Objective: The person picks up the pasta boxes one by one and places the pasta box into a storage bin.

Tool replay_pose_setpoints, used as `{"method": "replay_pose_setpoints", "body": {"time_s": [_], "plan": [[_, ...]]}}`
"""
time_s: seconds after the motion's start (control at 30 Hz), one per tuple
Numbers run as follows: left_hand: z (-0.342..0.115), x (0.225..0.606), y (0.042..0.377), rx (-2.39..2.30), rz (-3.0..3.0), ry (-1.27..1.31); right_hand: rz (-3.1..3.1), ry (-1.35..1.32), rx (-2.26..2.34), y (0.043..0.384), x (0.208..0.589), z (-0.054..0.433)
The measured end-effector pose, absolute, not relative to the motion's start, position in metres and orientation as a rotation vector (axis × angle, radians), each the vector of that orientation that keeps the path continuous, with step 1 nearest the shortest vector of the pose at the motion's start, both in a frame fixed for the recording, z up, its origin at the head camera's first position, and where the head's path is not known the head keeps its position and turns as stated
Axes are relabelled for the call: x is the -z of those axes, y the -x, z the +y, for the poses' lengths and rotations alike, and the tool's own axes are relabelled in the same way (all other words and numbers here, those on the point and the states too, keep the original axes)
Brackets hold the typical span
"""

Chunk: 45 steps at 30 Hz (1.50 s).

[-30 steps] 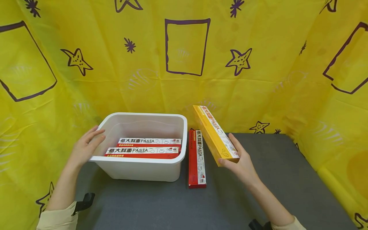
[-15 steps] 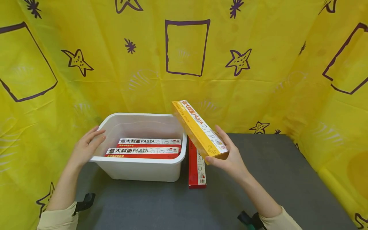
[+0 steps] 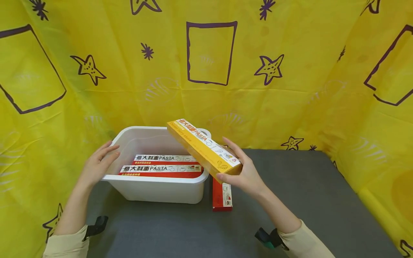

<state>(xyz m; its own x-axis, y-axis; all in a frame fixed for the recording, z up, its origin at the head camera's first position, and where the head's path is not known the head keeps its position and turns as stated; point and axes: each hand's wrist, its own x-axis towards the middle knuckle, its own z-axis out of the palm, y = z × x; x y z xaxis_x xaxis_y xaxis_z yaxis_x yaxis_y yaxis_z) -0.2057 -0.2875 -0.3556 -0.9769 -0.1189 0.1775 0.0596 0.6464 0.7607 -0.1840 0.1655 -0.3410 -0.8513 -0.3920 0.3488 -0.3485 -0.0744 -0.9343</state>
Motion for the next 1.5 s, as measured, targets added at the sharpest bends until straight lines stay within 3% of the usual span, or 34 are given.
{"method": "replay_pose_setpoints", "body": {"time_s": [1.07, 1.5], "plan": [[-0.286, 0.357, 0.205, 1.25, -2.645, -0.047, 1.945, 0.844, 1.976, 0.251, 0.33, 0.099], [-0.287, 0.355, 0.206, 1.241, -2.63, -0.022, 2.55, 0.799, 1.974, 0.273, 0.334, 0.096]]}}
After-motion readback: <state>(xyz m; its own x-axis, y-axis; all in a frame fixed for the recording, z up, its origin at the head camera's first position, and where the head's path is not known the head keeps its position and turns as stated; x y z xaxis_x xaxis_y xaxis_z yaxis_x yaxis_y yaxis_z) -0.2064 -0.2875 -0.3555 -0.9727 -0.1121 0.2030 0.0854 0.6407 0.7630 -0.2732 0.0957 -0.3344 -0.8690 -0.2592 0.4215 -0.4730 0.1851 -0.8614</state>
